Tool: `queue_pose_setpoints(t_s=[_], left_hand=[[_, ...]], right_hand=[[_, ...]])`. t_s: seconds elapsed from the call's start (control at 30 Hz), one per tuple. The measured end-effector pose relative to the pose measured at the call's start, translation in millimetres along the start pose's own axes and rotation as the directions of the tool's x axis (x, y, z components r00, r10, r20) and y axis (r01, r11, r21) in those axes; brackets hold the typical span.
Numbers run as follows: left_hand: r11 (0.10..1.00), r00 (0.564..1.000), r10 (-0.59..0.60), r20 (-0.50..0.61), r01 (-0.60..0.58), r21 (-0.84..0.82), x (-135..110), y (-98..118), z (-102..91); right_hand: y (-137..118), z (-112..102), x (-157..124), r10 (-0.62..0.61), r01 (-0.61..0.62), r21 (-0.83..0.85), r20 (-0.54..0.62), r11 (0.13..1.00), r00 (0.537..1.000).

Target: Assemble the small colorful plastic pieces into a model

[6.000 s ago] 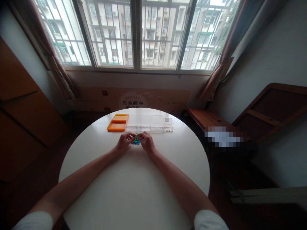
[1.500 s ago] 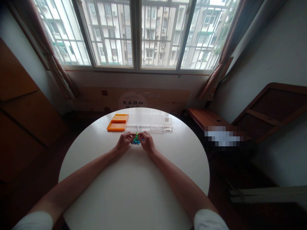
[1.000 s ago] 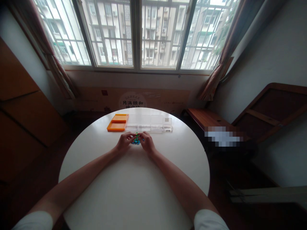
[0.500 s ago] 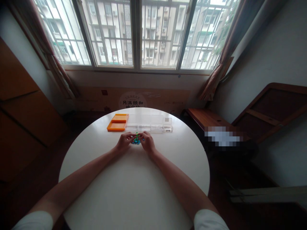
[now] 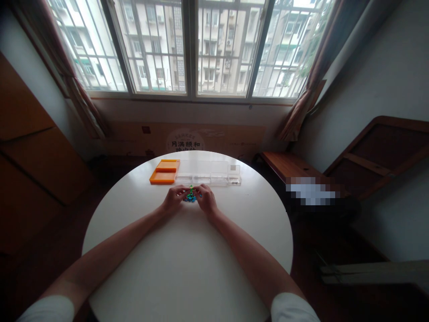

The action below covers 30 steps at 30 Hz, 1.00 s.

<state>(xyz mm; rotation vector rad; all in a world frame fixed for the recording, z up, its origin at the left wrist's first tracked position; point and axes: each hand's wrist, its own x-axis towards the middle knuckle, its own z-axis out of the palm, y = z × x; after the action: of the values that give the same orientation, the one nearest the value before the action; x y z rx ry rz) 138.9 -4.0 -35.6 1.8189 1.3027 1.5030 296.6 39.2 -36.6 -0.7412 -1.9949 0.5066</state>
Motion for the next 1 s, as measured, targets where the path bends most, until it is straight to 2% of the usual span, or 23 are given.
queue_pose_setpoints(t_s=[1.0], left_hand=[[0.999, 1.0, 0.0, -0.017, 0.001, 0.033, 0.4, 1.1, 0.5]], right_hand=[[-1.2, -1.1, 0.1, 0.011, -0.012, -0.015, -0.012, 1.0, 1.0]])
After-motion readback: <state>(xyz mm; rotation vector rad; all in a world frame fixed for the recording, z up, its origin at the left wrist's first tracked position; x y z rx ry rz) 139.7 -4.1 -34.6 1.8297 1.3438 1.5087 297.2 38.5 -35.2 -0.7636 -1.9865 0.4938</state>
